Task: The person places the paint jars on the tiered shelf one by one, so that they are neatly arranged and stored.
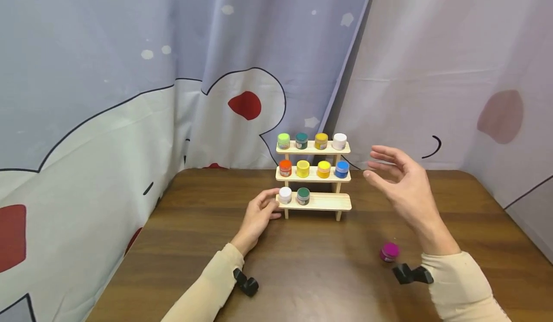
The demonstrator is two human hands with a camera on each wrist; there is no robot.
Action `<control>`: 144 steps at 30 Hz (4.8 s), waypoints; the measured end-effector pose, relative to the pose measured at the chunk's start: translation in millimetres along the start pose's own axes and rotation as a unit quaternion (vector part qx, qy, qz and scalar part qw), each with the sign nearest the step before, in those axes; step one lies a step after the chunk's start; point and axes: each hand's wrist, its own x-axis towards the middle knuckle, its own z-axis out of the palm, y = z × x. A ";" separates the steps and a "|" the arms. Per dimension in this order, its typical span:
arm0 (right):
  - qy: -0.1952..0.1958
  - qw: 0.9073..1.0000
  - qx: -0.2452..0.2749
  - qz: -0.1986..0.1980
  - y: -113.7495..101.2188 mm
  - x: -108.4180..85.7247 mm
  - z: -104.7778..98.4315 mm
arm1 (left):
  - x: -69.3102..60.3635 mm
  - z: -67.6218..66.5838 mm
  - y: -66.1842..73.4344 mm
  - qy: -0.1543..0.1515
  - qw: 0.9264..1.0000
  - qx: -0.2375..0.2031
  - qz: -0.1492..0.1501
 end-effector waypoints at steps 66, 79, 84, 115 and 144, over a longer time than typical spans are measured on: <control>-0.227 0.964 0.005 0.136 136.8 -104.3 -50.3 | -0.8 -2.3 0.3 0.001 1.000 -0.011 -0.002; -0.236 0.966 0.045 0.101 139.9 -108.9 -47.9 | 0.5 -2.6 1.7 -0.003 1.000 -0.007 -0.011; -0.237 0.967 0.053 0.080 142.0 -109.1 -47.2 | 0.8 -3.1 0.1 -0.002 1.000 -0.007 -0.011; -0.219 0.973 0.029 0.060 139.4 -112.8 -46.1 | 0.9 -1.3 -0.4 0.002 1.000 -0.007 -0.007; -0.161 0.981 0.007 0.105 120.5 -92.8 -42.0 | 0.8 -3.0 -0.9 0.003 1.000 -0.006 -0.007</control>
